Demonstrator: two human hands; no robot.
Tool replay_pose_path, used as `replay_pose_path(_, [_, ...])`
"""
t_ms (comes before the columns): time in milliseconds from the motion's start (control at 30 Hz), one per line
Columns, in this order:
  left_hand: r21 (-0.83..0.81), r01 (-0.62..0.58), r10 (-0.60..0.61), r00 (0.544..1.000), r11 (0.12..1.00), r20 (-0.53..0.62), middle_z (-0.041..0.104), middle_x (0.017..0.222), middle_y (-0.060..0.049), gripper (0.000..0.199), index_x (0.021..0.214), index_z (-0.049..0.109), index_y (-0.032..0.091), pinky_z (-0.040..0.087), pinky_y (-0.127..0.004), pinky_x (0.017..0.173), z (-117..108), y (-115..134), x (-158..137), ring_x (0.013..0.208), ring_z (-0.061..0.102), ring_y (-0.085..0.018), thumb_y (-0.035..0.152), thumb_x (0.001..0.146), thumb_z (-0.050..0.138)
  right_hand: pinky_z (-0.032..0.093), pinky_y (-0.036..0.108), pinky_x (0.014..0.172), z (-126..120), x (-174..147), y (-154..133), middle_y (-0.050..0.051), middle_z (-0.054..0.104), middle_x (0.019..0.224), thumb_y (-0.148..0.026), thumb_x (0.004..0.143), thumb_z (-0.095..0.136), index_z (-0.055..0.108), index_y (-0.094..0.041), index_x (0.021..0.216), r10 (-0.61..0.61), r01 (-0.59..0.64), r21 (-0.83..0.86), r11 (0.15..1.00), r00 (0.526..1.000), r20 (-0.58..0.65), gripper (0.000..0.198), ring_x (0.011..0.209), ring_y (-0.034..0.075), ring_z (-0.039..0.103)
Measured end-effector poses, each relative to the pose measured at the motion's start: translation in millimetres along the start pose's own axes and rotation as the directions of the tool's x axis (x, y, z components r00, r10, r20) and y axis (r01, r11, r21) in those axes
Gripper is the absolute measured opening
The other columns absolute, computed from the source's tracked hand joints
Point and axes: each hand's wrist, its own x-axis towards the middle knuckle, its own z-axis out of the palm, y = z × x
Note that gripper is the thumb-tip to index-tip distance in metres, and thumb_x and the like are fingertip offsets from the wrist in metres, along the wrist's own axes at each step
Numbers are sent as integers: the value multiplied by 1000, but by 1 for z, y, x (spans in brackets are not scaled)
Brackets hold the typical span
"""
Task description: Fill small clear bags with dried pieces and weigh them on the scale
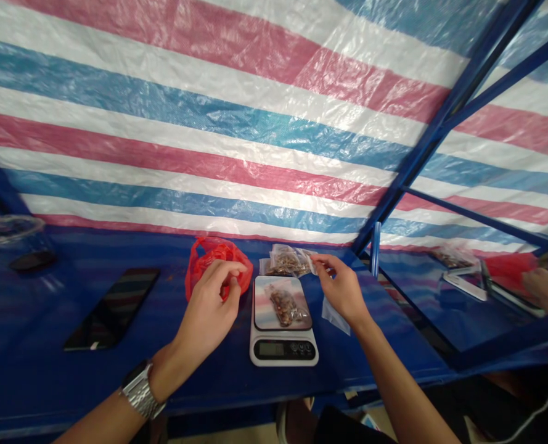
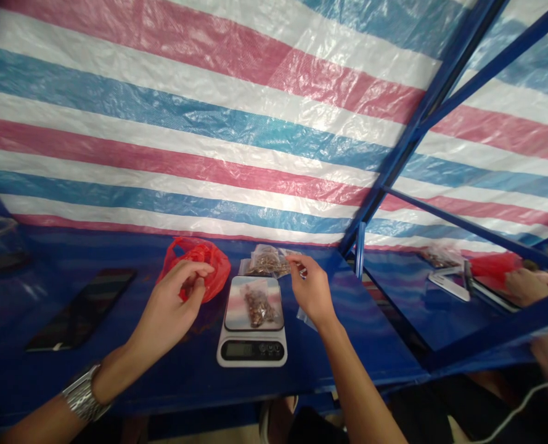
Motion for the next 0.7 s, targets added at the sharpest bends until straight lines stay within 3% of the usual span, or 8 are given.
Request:
replay_pose_path(400, [40,-12,12,1000,999,0,66,99,-2,23,101,66,21,50,-29,87,-1,3,1,89,63,-17,10,92,47,49,34,79,4,0,-11,8,78,104,-38,95,52,75,-20,108,-50,53,-115,992,998,31,32,77,21,62])
replay_pose_path(700, [54,1,-1,1000,999,0,66,100,-3,23,100,67,22,50,-30,90,1,4,2,93,63,-18,12,92,47,49,32,77,16,-7,-14,6,78,94,-35,95,55,76,-22,106,145,-89,-192,977,943,298,27,83,23,70])
